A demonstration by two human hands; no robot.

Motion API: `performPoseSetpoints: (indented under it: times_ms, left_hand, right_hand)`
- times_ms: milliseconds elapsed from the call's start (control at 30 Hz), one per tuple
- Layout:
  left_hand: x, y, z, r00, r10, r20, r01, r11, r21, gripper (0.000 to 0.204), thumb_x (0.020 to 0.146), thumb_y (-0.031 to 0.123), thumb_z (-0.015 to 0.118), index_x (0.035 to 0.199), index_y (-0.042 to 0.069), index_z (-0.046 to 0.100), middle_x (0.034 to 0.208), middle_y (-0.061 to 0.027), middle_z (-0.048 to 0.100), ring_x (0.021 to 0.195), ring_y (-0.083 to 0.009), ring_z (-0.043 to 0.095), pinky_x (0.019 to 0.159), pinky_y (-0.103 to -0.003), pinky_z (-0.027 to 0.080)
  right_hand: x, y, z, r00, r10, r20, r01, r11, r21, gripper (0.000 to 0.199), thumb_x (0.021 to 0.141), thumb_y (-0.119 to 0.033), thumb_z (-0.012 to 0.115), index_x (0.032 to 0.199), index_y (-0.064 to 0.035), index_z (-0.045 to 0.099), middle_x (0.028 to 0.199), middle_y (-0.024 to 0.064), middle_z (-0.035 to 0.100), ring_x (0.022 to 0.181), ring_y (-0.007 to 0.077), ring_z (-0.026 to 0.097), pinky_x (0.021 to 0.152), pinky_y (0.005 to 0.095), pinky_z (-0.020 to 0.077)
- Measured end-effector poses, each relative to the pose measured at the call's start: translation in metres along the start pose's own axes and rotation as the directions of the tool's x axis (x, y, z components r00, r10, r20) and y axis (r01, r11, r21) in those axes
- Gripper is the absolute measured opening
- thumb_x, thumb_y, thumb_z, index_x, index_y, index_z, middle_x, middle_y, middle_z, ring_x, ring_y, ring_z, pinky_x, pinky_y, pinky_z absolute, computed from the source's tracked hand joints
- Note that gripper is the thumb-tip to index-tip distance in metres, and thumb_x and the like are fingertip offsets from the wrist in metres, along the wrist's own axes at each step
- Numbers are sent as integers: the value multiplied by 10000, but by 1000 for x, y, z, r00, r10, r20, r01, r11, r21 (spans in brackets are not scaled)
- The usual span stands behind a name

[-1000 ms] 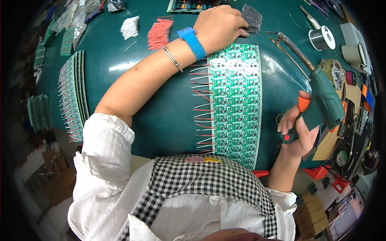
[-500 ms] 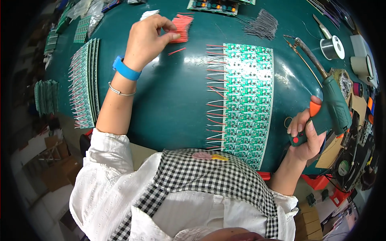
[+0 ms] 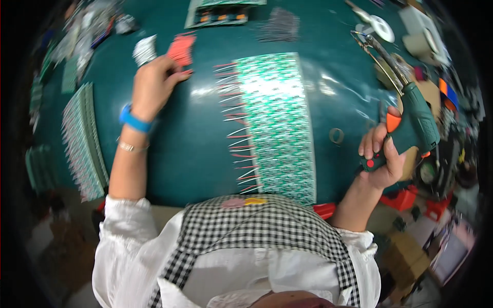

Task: The person solders electronic components onto PCB strips using a specialized soldering iron and solder wire.

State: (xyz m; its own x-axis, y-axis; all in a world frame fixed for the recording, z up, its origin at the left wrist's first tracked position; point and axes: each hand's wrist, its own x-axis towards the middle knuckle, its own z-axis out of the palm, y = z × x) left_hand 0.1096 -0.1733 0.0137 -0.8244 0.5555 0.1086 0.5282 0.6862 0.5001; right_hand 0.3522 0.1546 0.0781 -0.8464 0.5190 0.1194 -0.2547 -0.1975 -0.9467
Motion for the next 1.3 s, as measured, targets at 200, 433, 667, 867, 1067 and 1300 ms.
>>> performPoseSetpoints:
  times_ms: [200, 433, 667, 867, 1067, 1300]
  left_hand:
    - [-7, 5, 5, 994, 100, -33, -99, 994, 45, 114, 773, 67, 700, 849, 3, 644, 781, -140, 622, 702, -330, 610, 618, -380, 473]
    - [-20, 3, 19, 982, 115, -149, -109, 993, 47, 63, 796, 26, 663, 857, 14, 647, 788, -129, 629, 713, -316, 614, 628, -376, 482]
    - [-19, 10, 20, 920, 123, -373, -139, 990, -17, 169, 831, -7, 635, 987, 52, 659, 822, -126, 665, 715, -261, 643, 635, -323, 506]
    - [-46, 24, 18, 979, -200, -46, 128, 770, -625, 180, 880, -30, 596, 1011, 16, 711, 904, -46, 713, 740, -65, 613, 630, -197, 481]
    - [-54, 8, 37, 968, -236, 88, 242, 777, -581, 132, 851, 12, 662, 970, 0, 719, 905, -77, 721, 797, -99, 647, 715, -226, 520]
    - [-34, 88, 15, 943, -51, 328, 322, 379, -868, 152, 879, 57, 651, 976, -55, 687, 919, -107, 698, 838, -150, 659, 775, -262, 526]
  right_hand:
    - [4, -11, -44, 974, -208, -94, 218, 969, 116, 468, 919, -161, 477, 1308, 76, 369, 724, 38, 431, 550, 119, 421, 535, 268, 387]
    - [4, -3, -61, 922, -157, -355, 129, 987, -101, 443, 875, -83, 539, 1277, 44, 401, 661, 59, 463, 532, 143, 482, 509, 301, 446]
    - [-17, -44, -66, 923, -140, -359, 41, 963, -268, 520, 850, -103, 570, 1282, 112, 376, 672, 60, 471, 538, 134, 466, 510, 269, 407]
    - [-13, -99, -58, 984, -139, -107, 47, 799, -600, 577, 858, -137, 574, 1310, 146, 353, 657, 45, 440, 498, 103, 424, 480, 228, 392]
    - [11, -153, -59, 985, -120, 123, 172, 690, -703, 588, 897, -209, 544, 1324, 146, 350, 715, 48, 453, 543, 99, 454, 522, 226, 385]
    - [19, -49, 0, 988, 16, 155, 22, 970, -241, 647, 818, -229, 638, 1303, 103, 370, 822, 131, 561, 627, 146, 551, 518, 268, 442]
